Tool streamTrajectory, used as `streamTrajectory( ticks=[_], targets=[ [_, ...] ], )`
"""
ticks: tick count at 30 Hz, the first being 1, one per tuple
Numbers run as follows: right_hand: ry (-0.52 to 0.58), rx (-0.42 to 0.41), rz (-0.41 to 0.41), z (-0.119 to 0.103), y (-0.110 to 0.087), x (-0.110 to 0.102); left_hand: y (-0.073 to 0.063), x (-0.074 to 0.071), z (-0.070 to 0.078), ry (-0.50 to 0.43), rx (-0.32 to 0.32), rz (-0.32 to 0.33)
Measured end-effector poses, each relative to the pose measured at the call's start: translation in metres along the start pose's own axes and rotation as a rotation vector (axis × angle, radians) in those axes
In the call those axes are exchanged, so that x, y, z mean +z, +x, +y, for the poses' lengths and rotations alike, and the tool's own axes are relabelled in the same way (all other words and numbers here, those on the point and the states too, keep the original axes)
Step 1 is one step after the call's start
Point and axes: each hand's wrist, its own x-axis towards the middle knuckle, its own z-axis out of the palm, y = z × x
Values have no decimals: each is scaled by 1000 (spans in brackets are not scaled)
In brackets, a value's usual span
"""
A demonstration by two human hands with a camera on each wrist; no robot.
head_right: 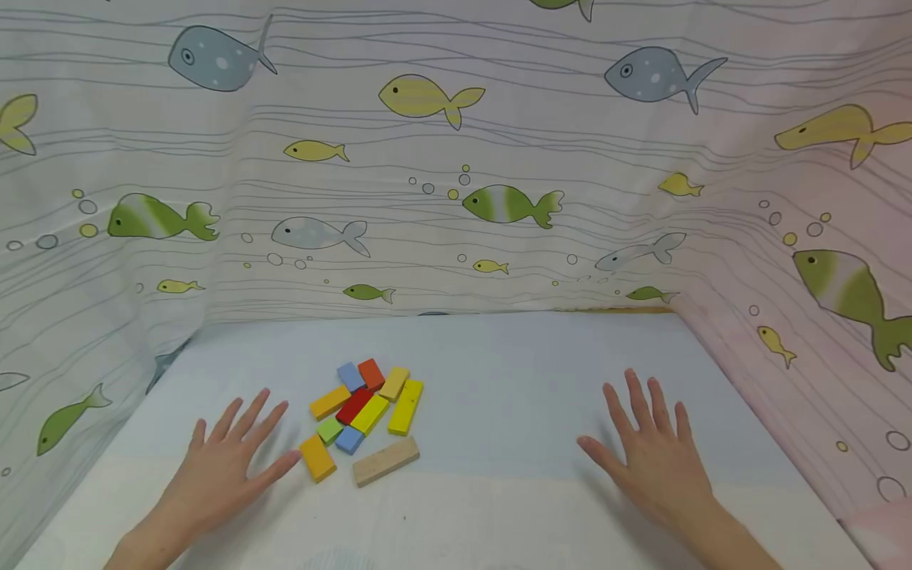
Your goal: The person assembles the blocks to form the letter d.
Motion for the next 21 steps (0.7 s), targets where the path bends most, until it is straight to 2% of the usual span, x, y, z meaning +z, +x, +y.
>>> streamTrajectory(
  ticks=[4, 16, 21],
  targets=[
    [52, -9, -26, -11, 3, 1, 2, 4, 13, -36, 51, -15],
    [206, -60, -26, -39, 11, 19, 12, 14, 51, -205, 159, -57],
    [293, -75, -32, -51, 15, 28, 15, 22, 63, -327, 261, -55]
  ],
)
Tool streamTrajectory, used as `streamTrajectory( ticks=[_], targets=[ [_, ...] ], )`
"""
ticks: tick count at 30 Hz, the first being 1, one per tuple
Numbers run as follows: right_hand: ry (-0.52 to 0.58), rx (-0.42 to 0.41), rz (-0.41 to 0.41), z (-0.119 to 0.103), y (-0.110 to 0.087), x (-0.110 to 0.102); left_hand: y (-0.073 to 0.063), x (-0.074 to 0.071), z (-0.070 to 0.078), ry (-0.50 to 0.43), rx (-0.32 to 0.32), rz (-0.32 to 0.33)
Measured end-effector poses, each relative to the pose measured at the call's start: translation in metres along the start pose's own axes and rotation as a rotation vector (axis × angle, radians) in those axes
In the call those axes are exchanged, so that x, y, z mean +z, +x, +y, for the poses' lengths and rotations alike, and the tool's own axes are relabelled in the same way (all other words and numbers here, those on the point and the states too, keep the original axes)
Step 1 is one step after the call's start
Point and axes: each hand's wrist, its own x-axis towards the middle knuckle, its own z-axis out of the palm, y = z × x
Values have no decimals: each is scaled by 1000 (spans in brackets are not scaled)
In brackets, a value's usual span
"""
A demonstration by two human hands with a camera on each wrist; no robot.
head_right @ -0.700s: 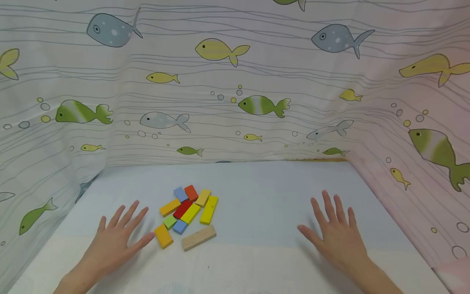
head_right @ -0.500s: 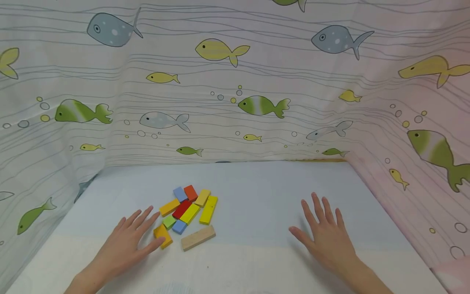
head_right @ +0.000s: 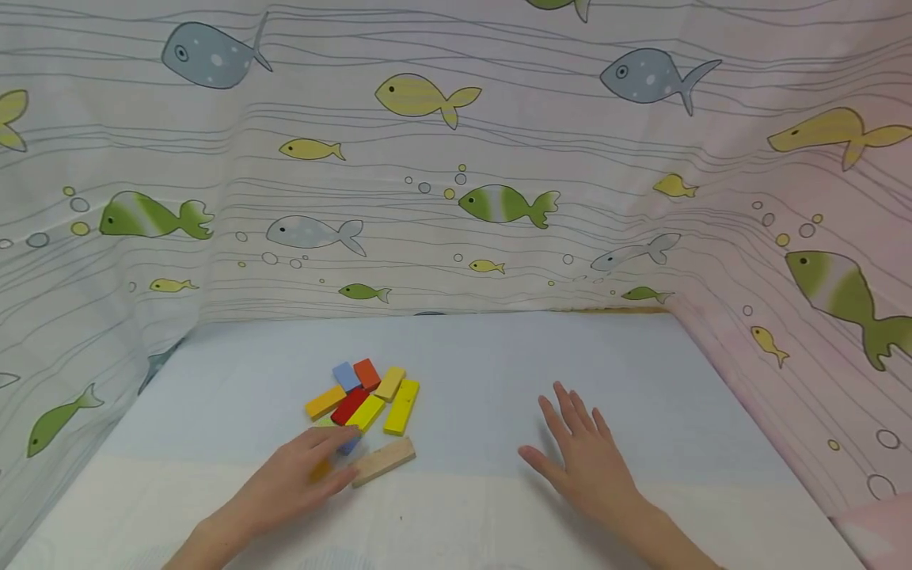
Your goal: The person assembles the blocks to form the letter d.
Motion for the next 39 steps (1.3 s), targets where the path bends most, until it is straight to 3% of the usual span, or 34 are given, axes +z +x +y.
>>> streamTrajectory(
  ticks=[4, 8, 20, 26, 39],
  targets=[
    [51, -10, 3, -5, 4, 9, 4, 7, 5, -77, 79, -12],
    [93, -1, -1, -7, 6, 17, 7, 12, 6, -126, 101, -39],
    [247, 19, -10, -20, 15, 39, 14, 24, 5, -249, 110, -78],
    [348, 11, -44, -25, 22, 50, 16, 26, 6, -360, 100, -139],
    [449, -19, -104, -46, 47, 75, 18, 27, 5, -424, 53, -230]
  ],
)
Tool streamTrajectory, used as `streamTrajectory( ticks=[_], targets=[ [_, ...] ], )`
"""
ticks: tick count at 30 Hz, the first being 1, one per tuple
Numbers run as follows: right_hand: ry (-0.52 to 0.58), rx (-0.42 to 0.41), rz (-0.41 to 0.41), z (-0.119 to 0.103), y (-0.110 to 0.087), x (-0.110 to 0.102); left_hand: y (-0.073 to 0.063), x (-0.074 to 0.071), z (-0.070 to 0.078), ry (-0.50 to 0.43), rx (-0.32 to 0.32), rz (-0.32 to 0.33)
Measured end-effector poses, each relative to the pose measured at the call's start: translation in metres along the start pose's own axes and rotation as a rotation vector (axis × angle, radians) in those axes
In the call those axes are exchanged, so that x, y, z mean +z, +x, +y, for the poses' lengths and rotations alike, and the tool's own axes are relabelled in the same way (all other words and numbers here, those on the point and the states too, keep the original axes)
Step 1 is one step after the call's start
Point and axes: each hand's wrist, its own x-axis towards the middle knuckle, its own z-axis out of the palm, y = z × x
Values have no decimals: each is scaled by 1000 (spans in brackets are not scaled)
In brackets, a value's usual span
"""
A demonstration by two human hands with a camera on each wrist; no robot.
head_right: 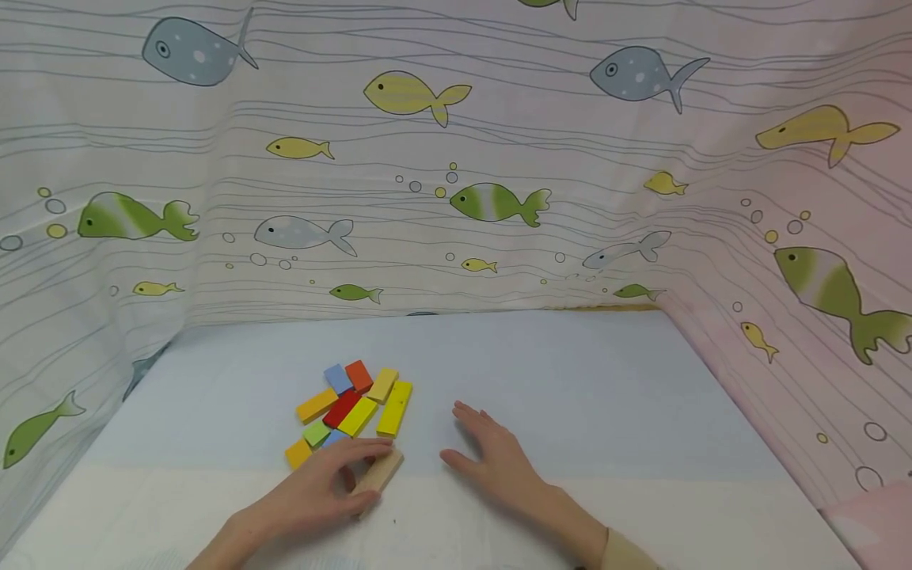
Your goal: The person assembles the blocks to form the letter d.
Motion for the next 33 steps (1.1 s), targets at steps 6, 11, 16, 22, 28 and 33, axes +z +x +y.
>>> streamTrajectory(
  ticks=[6, 11, 16, 22, 28, 33],
  targets=[
    [4, -11, -11, -5, 14, 15, -2, -9, -7, -104, 3, -66],
    [-16, -36, -15, -9, 27, 26, -4, -15, -13, -114, 50, -109],
    [-27, -29, -20, -12, 40, 37, -6, -20, -17, -126, 80, -154],
    [-56, -11, -36, -15, 57, 47, -7, -23, -19, -133, 90, -192],
    [-95, -44, -34, -17, 67, 53, -7, -24, -19, -121, 74, -199],
    [-104, -61, -36, -19, 71, 53, -7, -24, -20, -121, 56, -213]
  ],
)
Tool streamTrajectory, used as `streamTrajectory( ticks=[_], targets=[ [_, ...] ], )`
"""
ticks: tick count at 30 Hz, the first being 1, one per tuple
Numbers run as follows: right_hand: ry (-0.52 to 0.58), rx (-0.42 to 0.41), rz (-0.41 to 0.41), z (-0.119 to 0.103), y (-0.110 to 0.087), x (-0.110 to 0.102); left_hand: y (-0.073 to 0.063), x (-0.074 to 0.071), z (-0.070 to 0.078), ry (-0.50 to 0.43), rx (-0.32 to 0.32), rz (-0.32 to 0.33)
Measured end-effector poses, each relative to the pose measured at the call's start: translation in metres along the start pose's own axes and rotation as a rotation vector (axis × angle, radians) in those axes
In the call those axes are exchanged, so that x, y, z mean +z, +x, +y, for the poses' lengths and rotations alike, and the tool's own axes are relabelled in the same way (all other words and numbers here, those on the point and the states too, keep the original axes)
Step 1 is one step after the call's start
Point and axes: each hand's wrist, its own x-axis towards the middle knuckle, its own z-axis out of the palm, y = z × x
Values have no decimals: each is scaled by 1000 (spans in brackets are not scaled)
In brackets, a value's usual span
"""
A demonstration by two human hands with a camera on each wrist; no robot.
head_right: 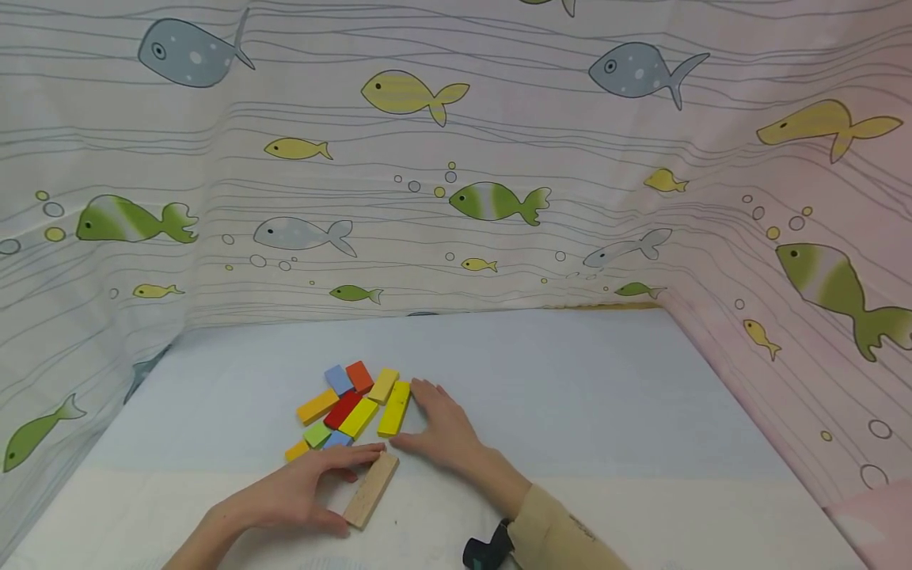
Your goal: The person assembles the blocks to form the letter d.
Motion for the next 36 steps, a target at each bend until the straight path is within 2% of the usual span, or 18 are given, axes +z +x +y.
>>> streamTrajectory(
  ticks=[10, 17, 24, 30, 36],
  targets=[
    [-21, -12, 28, 0, 2, 1, 1, 2, 1, 15, 5, 17],
    [28, 26, 34, 2, -1, -4, 3, 8, 4, 105, -8, 74],
    [57, 28, 27, 7, -6, -13, 5, 15, 8, 181, 26, 123],
    [55, 18, 26, 9, -13, -25, 10, 21, 11, 161, 38, 146],
    [60, 50, 4, 14, -21, -37, 17, 29, 18, 140, 45, 149]
  ],
)
